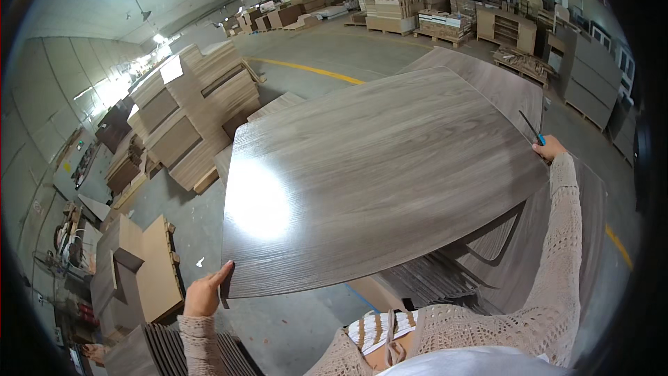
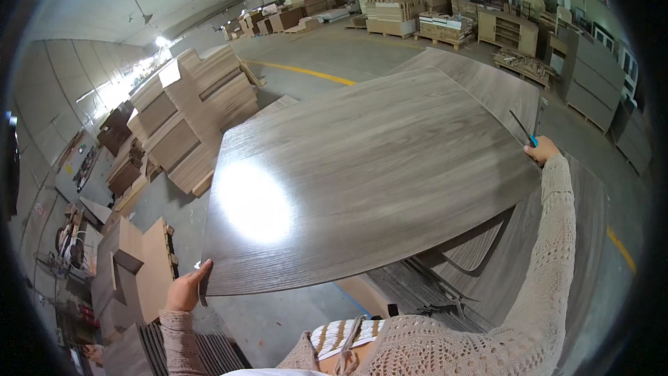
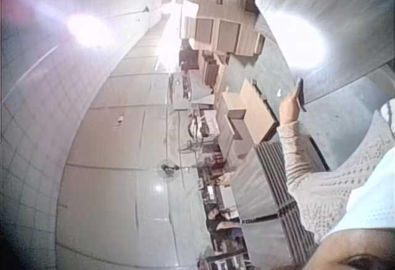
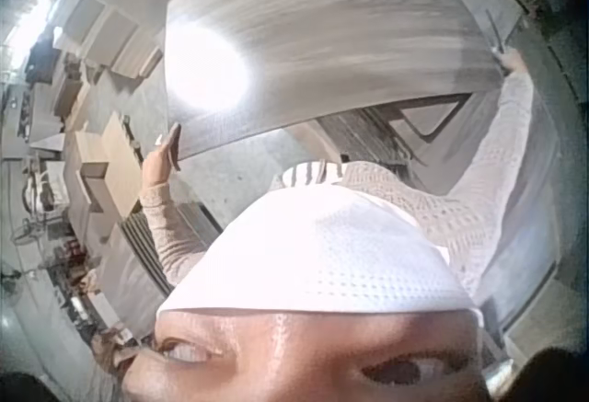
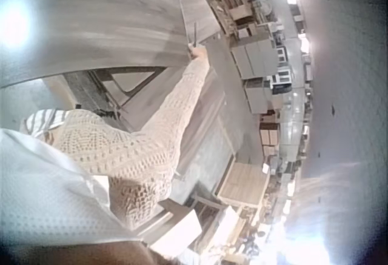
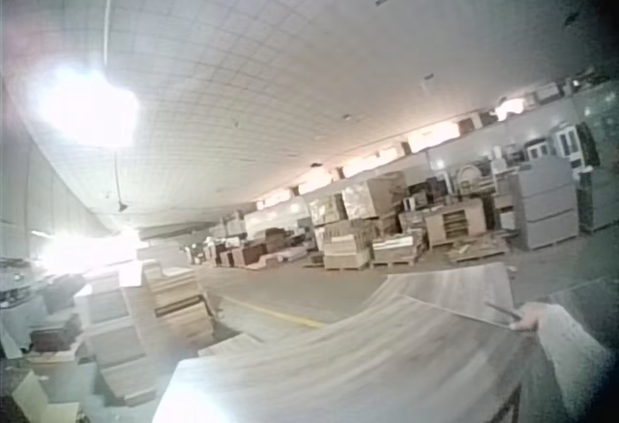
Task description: The person picks up wooden panels from a stack, trims their edges using a utility knife, and places the panels onto another stack.
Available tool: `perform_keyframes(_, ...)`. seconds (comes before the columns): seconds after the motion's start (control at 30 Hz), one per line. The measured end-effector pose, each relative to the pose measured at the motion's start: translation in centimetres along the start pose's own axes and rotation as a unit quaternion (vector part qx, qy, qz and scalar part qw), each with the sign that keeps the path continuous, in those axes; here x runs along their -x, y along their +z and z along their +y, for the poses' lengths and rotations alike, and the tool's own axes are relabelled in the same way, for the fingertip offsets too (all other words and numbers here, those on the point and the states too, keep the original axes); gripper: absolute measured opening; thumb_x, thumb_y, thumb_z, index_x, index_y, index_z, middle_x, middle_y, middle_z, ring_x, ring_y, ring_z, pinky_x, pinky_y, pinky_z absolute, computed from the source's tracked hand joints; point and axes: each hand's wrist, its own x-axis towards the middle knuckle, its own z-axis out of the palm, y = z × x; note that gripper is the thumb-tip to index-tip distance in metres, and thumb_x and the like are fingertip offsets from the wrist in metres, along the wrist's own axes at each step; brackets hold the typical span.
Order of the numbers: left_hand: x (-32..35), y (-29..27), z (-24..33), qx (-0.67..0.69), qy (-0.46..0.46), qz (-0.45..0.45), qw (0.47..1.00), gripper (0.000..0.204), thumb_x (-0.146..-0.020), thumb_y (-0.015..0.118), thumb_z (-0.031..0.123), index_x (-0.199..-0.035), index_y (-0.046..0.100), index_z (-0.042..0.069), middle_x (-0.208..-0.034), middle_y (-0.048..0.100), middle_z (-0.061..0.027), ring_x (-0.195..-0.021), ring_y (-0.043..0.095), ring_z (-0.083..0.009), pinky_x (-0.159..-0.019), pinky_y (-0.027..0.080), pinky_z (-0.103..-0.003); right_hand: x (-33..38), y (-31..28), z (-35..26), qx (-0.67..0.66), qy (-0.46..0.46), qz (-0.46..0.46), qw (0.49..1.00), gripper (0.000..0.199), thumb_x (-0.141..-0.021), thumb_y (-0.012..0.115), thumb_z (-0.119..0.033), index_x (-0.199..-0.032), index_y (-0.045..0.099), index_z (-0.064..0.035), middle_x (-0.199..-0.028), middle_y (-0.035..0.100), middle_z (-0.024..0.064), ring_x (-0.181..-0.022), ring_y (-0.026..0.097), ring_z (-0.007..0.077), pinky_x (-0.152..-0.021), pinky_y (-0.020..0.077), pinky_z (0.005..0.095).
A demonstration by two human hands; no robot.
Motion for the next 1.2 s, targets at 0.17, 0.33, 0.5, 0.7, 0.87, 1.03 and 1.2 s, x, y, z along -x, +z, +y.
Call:
perform_keyframes(0.17,-5.5,-0.4,-1.2,0.214,-0.118,-0.104,0.964,0.044,-0.093,0.043,0.017,-0.136,0.037,0.005,-0.098,0.061,-0.0219,-0.088,0.063,-0.0282,-0.079,0.047,-0.032,-0.6,0.7,2.3,0.045,-0.020,0.052,0.997,0.032,-0.080,0.063,-0.027,-0.089,0.059,0.0026,-0.090,0.064,0.0188,-0.088,0.060,0.0330,-0.077,0.0441,0.0402)
perform_keyframes(0.33,-14.1,4.2,-3.7,0.227,-0.099,-0.014,0.969,0.063,-0.092,0.044,0.032,-0.138,0.021,-0.004,-0.124,0.046,-0.0333,-0.114,0.050,-0.0392,-0.097,0.037,-0.038,0.2,2.3,1.9,0.012,0.012,0.120,0.993,0.037,-0.080,0.063,-0.033,-0.088,0.060,0.0034,-0.091,0.063,0.0214,-0.087,0.060,0.0345,-0.078,0.0438,0.0414)
perform_keyframes(0.5,-23.1,6.9,-5.7,0.158,-0.196,0.116,0.961,0.067,-0.087,0.044,0.037,-0.134,0.024,-0.007,-0.115,0.050,-0.0366,-0.109,0.051,-0.0447,-0.095,0.039,-0.044,-1.5,2.9,3.4,-0.005,0.023,0.083,0.996,0.045,-0.080,0.062,-0.039,-0.090,0.061,0.0045,-0.096,0.062,0.0243,-0.092,0.059,0.0388,-0.079,0.0442,0.0428)
perform_keyframes(0.7,-25.2,5.0,-2.7,0.179,-0.345,0.090,0.917,0.058,-0.088,0.041,0.043,-0.103,0.062,-0.009,-0.112,0.057,-0.0287,-0.110,0.053,-0.0398,-0.093,0.041,-0.042,-1.0,3.1,3.4,0.067,0.030,0.155,0.985,0.048,-0.079,0.063,-0.043,-0.091,0.062,0.0038,-0.097,0.062,0.0246,-0.094,0.058,0.0399,-0.080,0.0444,0.0430)
perform_keyframes(0.87,-25.8,4.9,-3.4,0.206,-0.344,0.108,0.910,0.053,-0.092,0.038,0.037,-0.106,0.060,-0.009,-0.112,0.057,-0.0280,-0.109,0.053,-0.0404,-0.092,0.041,-0.044,1.2,2.9,5.2,0.061,0.028,0.157,0.985,0.050,-0.079,0.062,-0.045,-0.092,0.062,0.0032,-0.098,0.062,0.0258,-0.095,0.058,0.0408,-0.080,0.0441,0.0435)
perform_keyframes(1.03,-26.2,8.9,-8.0,0.212,-0.308,0.110,0.921,0.055,-0.091,0.036,0.037,-0.100,0.061,-0.011,-0.106,0.057,-0.0311,-0.107,0.053,-0.0422,-0.092,0.041,-0.044,6.0,2.0,2.4,0.038,0.092,0.107,0.989,0.058,-0.078,0.061,-0.050,-0.095,0.060,0.0052,-0.099,0.060,0.0294,-0.094,0.057,0.0424,-0.080,0.0438,0.0433)
perform_keyframes(1.2,-26.9,15.4,-6.5,0.307,-0.238,0.155,0.909,0.053,-0.089,0.038,0.040,-0.091,0.063,-0.006,-0.091,0.061,-0.0296,-0.095,0.058,-0.0428,-0.084,0.043,-0.045,11.1,-2.1,2.5,0.081,0.103,0.197,0.972,0.059,-0.081,0.057,-0.051,-0.103,0.059,0.0044,-0.107,0.057,0.0280,-0.100,0.054,0.0410,-0.084,0.0419,0.0419)
